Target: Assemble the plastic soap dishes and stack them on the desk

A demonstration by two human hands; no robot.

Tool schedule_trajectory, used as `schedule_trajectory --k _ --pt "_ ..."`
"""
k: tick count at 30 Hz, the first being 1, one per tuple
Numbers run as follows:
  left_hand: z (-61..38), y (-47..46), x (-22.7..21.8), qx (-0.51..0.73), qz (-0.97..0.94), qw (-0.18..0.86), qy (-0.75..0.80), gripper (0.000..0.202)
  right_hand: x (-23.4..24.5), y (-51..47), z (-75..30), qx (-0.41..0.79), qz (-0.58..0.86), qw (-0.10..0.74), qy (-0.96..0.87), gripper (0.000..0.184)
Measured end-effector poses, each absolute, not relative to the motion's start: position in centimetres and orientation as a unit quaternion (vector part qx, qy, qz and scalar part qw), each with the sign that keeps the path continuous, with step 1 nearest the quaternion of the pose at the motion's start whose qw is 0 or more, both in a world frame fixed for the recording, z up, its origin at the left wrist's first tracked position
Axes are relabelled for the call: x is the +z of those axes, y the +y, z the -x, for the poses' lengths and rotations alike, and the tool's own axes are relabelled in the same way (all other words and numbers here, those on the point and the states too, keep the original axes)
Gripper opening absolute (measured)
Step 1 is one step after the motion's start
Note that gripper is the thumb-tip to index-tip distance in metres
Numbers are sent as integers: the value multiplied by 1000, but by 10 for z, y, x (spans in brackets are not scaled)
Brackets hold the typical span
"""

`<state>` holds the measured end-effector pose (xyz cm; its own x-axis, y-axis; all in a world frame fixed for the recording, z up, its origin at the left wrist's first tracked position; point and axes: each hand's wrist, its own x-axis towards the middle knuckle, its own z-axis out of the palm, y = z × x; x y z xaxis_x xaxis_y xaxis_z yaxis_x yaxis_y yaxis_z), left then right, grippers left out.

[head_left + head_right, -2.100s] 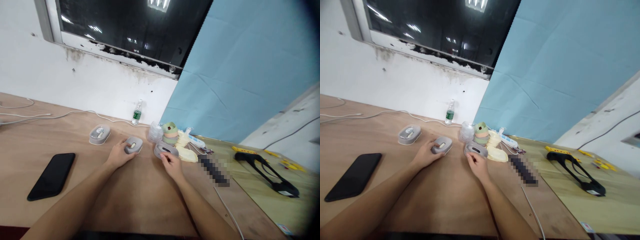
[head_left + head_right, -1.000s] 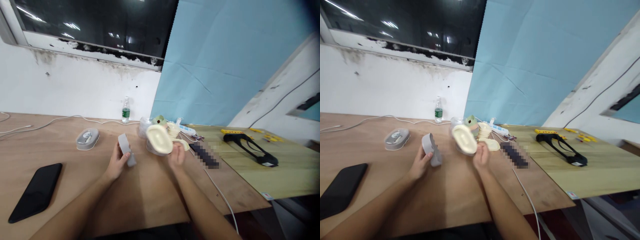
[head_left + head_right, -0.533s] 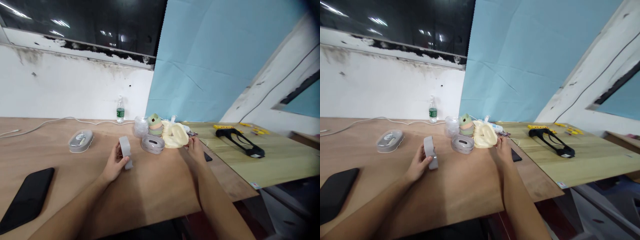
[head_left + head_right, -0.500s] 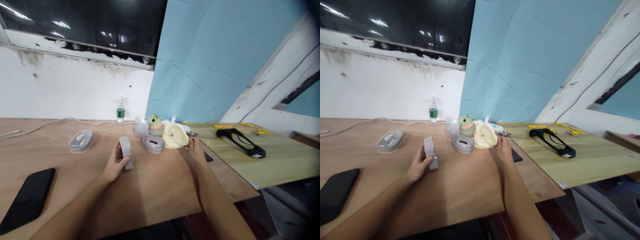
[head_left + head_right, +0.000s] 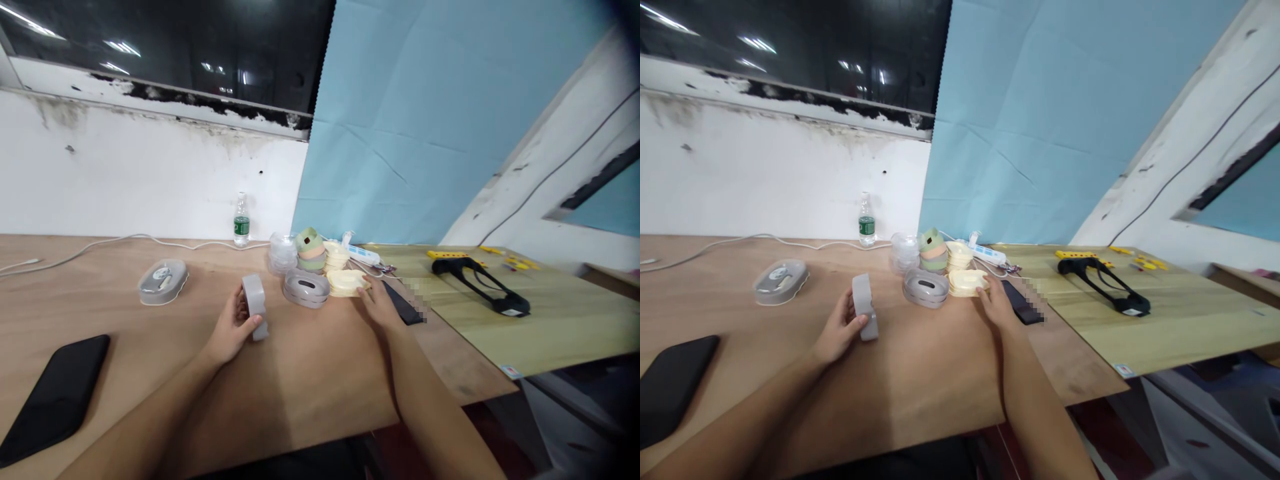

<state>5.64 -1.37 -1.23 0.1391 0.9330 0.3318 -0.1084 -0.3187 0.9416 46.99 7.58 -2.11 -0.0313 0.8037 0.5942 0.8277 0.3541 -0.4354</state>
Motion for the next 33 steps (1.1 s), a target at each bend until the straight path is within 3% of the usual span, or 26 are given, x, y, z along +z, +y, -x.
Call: schedule_trajectory --k 7,10,14,15,18,20,24,28,33 --pt "-59 -14 -10 582 -564 463 358 80 -2 58 -407 -133 507 427 -737 53" --pt "-64 -14 -10 589 -555 462 362 81 4 36 -352 -97 445 444 -772 53" --pt "-72 -18 -10 597 -561 465 335 82 0 7 -282 -22 274 370 -887 66" --pt "-73 -21 -10 594 -571 460 330 83 -1 2 -270 -9 246 362 -899 62" --pt "-73 -26 -10 576 -608 425 344 85 -3 -4 -253 -1 218 380 -899 26" --pt "-69 -26 -9 555 -648 377 361 87 -2 -3 -255 -10 217 405 -888 11" --pt "-51 -15 0 437 -786 158 409 97 4 10 -275 -53 261 440 -858 12" --pt "-15 4 10 358 -734 -47 576 56 9 28 -305 -103 373 449 -805 15" --pt "37 17 11 330 -571 -107 744 55 9 47 -337 -121 437 408 -792 20"
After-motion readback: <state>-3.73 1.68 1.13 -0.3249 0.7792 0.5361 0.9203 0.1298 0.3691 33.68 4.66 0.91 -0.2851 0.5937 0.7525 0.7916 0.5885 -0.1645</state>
